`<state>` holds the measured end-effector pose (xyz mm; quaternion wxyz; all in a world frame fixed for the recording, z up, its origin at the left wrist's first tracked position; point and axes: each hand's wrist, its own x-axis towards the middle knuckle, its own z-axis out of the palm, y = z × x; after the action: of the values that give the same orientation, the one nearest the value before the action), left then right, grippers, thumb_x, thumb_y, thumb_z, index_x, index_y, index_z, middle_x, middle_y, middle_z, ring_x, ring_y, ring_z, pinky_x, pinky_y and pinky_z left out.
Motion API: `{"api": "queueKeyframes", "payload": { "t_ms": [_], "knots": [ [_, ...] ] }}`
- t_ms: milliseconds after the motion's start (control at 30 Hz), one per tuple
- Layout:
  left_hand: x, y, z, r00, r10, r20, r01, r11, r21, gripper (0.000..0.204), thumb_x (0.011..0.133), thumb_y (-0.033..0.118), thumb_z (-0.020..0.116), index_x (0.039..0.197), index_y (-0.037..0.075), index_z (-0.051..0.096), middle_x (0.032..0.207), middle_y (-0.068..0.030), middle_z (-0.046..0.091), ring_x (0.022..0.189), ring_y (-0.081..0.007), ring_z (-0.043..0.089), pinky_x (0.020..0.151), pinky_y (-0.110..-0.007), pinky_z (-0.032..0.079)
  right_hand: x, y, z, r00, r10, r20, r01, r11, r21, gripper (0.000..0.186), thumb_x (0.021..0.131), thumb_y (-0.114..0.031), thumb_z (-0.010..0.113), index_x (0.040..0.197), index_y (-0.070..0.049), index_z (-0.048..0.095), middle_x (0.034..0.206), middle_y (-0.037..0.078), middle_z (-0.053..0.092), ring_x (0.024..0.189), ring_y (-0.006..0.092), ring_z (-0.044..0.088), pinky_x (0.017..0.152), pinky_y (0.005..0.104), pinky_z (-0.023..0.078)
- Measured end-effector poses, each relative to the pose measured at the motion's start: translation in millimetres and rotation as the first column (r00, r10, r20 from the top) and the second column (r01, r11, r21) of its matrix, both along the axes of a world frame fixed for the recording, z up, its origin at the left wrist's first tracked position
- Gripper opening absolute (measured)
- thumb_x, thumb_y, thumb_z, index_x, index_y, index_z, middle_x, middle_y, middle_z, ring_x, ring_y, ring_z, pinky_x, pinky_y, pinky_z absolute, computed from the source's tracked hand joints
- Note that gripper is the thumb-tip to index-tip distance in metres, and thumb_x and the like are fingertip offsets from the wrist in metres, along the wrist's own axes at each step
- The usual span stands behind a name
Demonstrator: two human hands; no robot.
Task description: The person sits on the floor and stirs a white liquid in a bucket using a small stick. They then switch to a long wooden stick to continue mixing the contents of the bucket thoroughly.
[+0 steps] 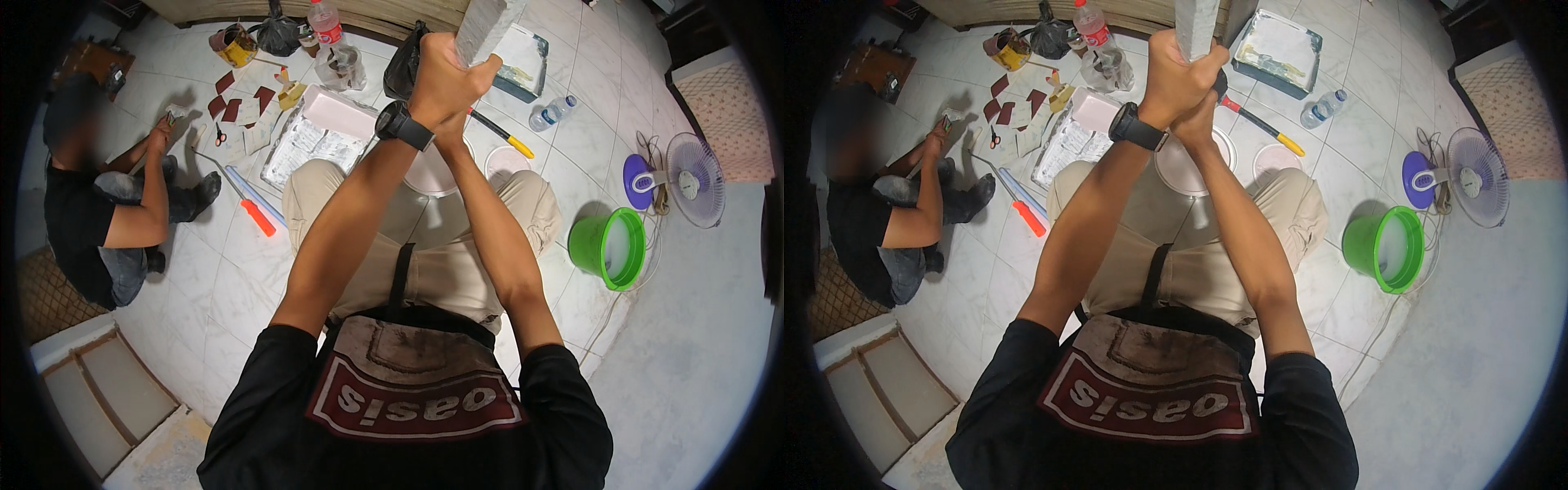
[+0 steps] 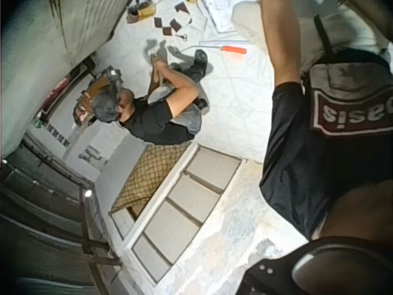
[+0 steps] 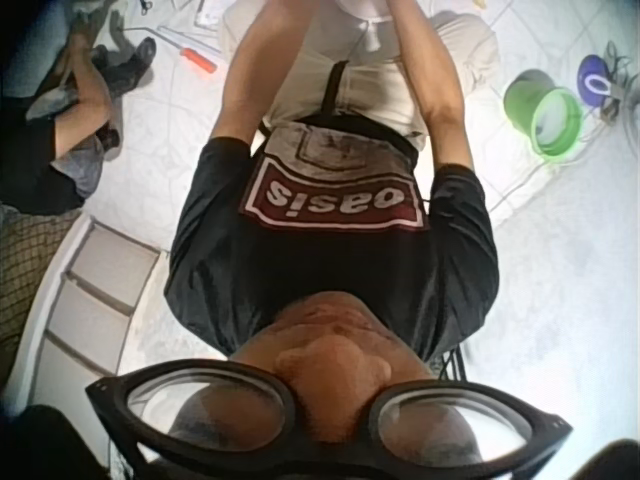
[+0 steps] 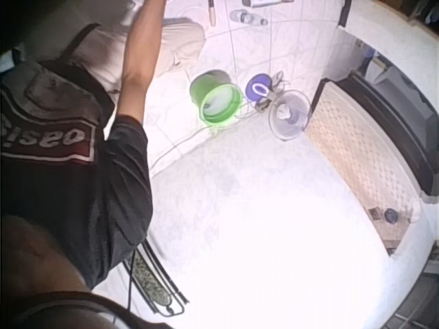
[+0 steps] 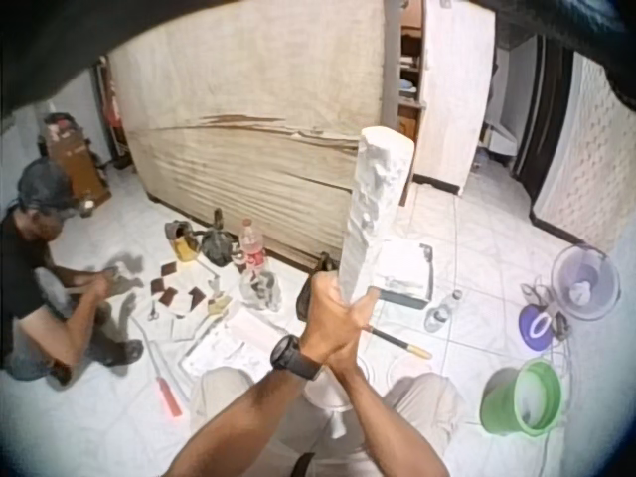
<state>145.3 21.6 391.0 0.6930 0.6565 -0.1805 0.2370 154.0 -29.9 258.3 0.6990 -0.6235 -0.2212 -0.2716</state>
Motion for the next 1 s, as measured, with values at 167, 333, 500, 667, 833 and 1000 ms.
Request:
{"api": "queueKeyframes", "payload": {
  "t_ms": [167,333,500,667,833,1000],
  "knots": [
    [0.2,0.5,-10.7,0.993,-0.112,-0.038,0.104,0.979,-0.177,0.025,0.076,0.001,0.064,0.056,0.004,0.048,0.052,0.0015,0.050,0.045,-0.0050,0.044,0.042,-0.026,0.033,-4.0,-17.0,5.1,0.991,-0.112,-0.070,0.095,0.973,-0.209,0.015,0.079,-0.009,0.068,0.080,0.006,0.067,0.072,0.019,0.070,0.067,0.0267,0.070,0.061,0.0389,0.051],
    [-3.3,16.3,-4.6,0.920,-0.319,-0.227,0.216,0.897,-0.385,0.025,0.076,0.002,0.064,0.056,0.004,0.050,0.052,0.0018,0.050,0.044,-0.0037,0.043,0.040,-0.025,0.031,-18.9,-15.9,13.6,0.936,-0.100,-0.338,0.006,0.964,-0.267,0.016,0.081,-0.005,0.064,0.069,0.005,0.064,0.063,0.019,0.067,0.059,0.0252,0.066,0.056,0.0402,0.046],
    [-2.2,19.5,2.4,0.926,-0.228,-0.300,0.163,0.960,-0.227,0.033,0.079,-0.002,0.061,0.057,0.009,0.040,0.051,0.0012,0.043,0.040,-0.0060,0.039,0.037,-0.027,0.030,-31.2,0.3,19.8,0.932,-0.044,-0.360,-0.004,0.991,-0.131,0.011,0.081,-0.004,0.063,0.074,0.004,0.064,0.067,0.016,0.068,0.064,0.0207,0.066,0.059,0.0389,0.047],
    [-0.2,11.5,4.4,0.984,-0.050,-0.169,0.050,0.999,-0.005,0.023,0.075,0.010,0.067,0.059,-0.003,0.058,0.052,-0.0011,0.055,0.050,-0.0058,0.048,0.045,-0.029,0.040,-22.0,11.1,5.8,0.983,0.045,-0.178,-0.044,0.999,0.012,0.016,0.081,-0.007,0.068,0.093,0.003,0.067,0.085,0.012,0.071,0.079,0.0210,0.068,0.069,0.0358,0.052],
    [-8.7,-1.2,-0.4,0.998,-0.019,-0.065,0.025,0.996,0.081,0.015,0.074,0.008,0.069,0.063,0.003,0.061,0.057,0.0031,0.057,0.051,-0.0066,0.050,0.049,-0.028,0.040,-7.8,0.8,-11.1,0.995,-0.047,-0.085,0.046,0.999,-0.003,0.035,0.079,-0.013,0.074,0.107,0.005,0.064,0.103,0.017,0.071,0.092,0.0283,0.070,0.074,0.0376,0.054],
    [-10.7,5.8,-11.1,0.992,-0.123,-0.010,0.121,0.982,-0.143,0.026,0.076,0.001,0.066,0.058,0.005,0.048,0.053,0.0009,0.050,0.046,-0.0069,0.046,0.043,-0.027,0.035,-9.0,-14.3,-9.1,0.987,-0.126,-0.099,0.097,0.962,-0.257,0.024,0.079,-0.012,0.071,0.095,0.005,0.066,0.088,0.023,0.071,0.084,0.0369,0.071,0.068,0.0412,0.052]
  ]
}}
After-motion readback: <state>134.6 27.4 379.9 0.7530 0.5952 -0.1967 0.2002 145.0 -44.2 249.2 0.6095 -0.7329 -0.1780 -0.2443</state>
